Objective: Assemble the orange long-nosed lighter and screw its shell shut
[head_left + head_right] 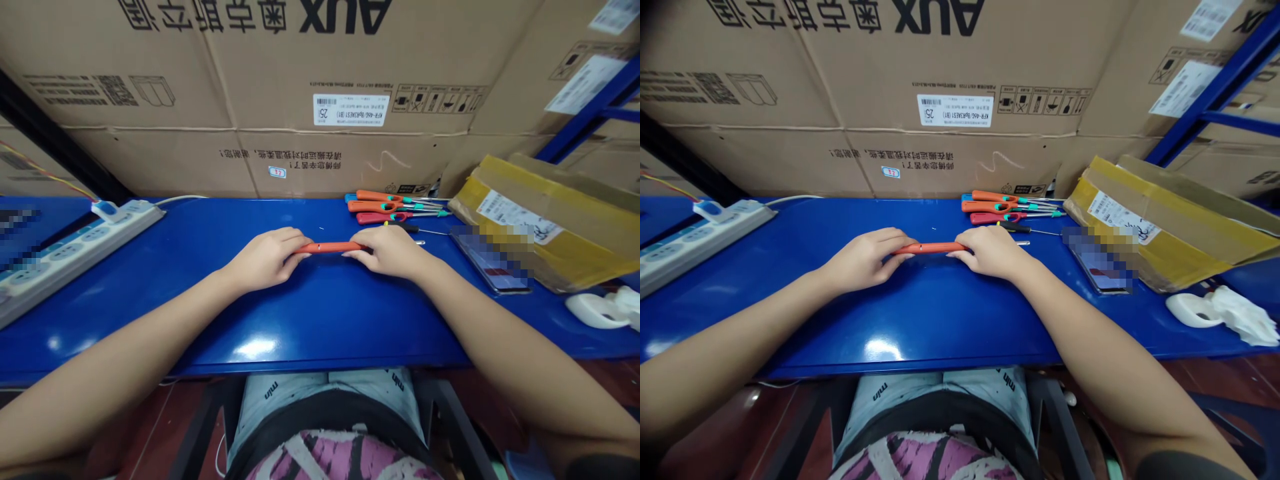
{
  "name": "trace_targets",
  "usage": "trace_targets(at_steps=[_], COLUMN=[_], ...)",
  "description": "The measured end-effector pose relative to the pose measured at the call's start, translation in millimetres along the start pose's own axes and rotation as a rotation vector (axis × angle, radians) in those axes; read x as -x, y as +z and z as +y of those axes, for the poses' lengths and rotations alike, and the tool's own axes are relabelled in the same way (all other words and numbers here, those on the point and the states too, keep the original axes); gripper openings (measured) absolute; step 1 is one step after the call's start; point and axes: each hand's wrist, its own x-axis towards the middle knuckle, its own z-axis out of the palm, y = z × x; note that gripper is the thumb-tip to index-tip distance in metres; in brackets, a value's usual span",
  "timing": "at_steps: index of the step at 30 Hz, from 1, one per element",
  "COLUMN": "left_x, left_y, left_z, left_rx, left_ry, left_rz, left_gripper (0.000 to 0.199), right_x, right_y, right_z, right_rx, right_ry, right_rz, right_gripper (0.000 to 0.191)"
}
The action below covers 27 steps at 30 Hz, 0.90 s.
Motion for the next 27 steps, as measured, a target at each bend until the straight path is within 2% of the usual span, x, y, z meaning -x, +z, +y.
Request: trace_targets(at_steps=[5,11,14,17,21,24,27], left_x=[-2.0,-1.8,-2.4,-3.8,-7.0,-11.1,-15.5], left_y=[2.2,12.4,12.4,11.2,10.8,9.2,6.2], left_z=[8.2,15.2,20.6,26.3,28.6,27.4,26.4], left_rx=[0.002,0.012,-0.009,0.059,0.328,0.714,1.192], left_ry=[-0.087,-0.074,-0.072,-0.121,-0.331,-0.644,-0.946], left_rz=[-0.081,-0.109,-0.118,-0.155,-0.12,-0.126,-0.226], left_gripper=[0.028,0.036,0.036,0.036,0.04,0.046,0.032], right_x=[-0.1,0.0,0.1,-0.2,0.3,1.7,2.5], right_y=[0.6,0.6,1.4,1.7,1.3,1.1,1.4], right_z=[-6.8,-18.9,-20.6,-18.5,-11.0,-8.5,-12.1], right_rx=[-0.009,-0.085,-0.133,-0.127,-0.214,-0.311,-0.298], right_ry=[-0.009,-0.075,-0.116,-0.119,-0.09,-0.104,-0.209], right_rz=[-0.027,-0.044,-0.087,-0.11,-0.116,-0.057,0.019], right_gripper=[0.035,0.033,0.031,0.025,0.03,0.035,0.052])
